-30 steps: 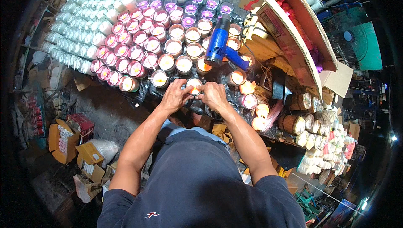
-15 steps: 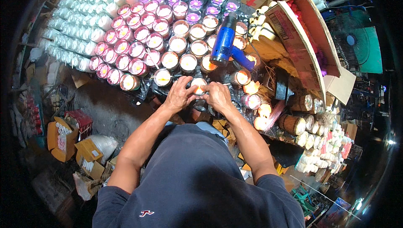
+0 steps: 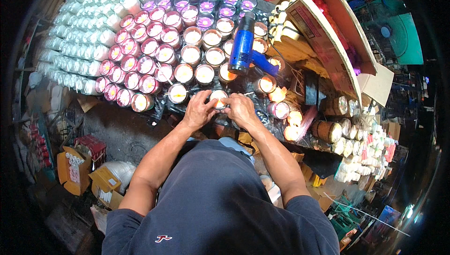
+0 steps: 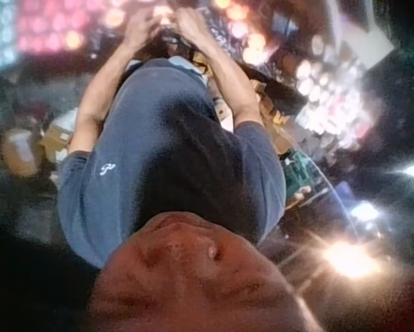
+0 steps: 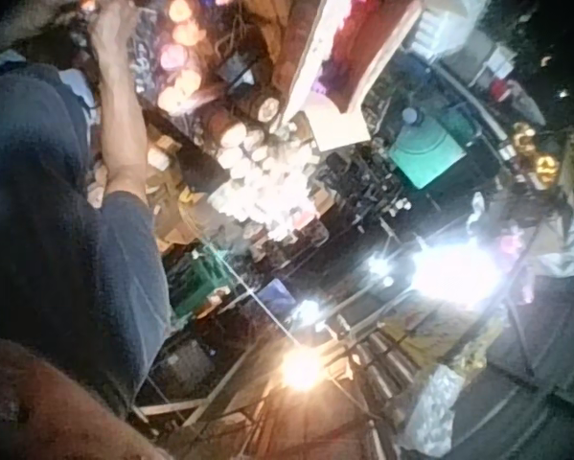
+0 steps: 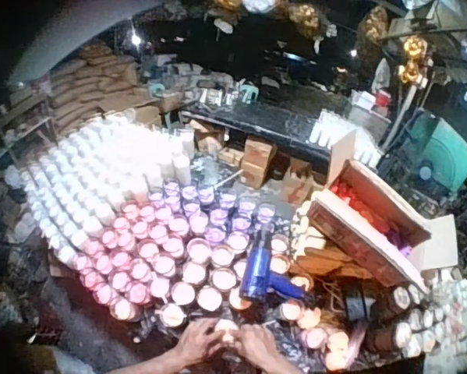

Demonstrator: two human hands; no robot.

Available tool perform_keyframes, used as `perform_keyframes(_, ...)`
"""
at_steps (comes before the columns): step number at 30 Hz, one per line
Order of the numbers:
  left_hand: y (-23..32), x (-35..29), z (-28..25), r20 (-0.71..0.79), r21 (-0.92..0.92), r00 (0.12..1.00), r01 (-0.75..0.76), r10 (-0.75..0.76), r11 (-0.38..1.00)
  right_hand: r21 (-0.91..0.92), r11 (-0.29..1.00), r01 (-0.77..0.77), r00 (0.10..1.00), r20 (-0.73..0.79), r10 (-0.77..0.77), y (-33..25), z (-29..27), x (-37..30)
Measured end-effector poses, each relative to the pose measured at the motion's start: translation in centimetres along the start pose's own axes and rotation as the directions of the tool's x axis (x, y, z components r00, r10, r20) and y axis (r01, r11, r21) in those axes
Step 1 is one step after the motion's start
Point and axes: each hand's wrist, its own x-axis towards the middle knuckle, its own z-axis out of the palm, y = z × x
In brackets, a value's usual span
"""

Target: The person uses a blue heat gun to warm the surface of small candles in metal tins, then places a small flower-shaped decoration into the center of each candle. The person repeats this process across multiple candles arranged on a table.

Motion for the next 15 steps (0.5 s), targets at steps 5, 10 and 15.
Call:
perform_keyframes(5,-0.46,-0.4,0.33,-0.01,-0.008,1.0,-0.011,0.01,1.0,0.011,1.0,0.003,1.0,-0.01,-0.003,0.42,0.76,0.02)
perform_keyframes(10,-0.45,-0.44,0.59,-0.017,0.006,1.0,-0.017,0.017,1.0,0.028,0.999,0.03,0.999,-0.03,-0.029,0.59,0.85,-0.08)
perform_keyframes(15,-0.07,-0.5,0.53,-0.019,0.025,1.0,0.001,-0.001,1.0,0.05,0.998,0.042,0.998,-0.055,-0.039,0.96,1.14,-0.17)
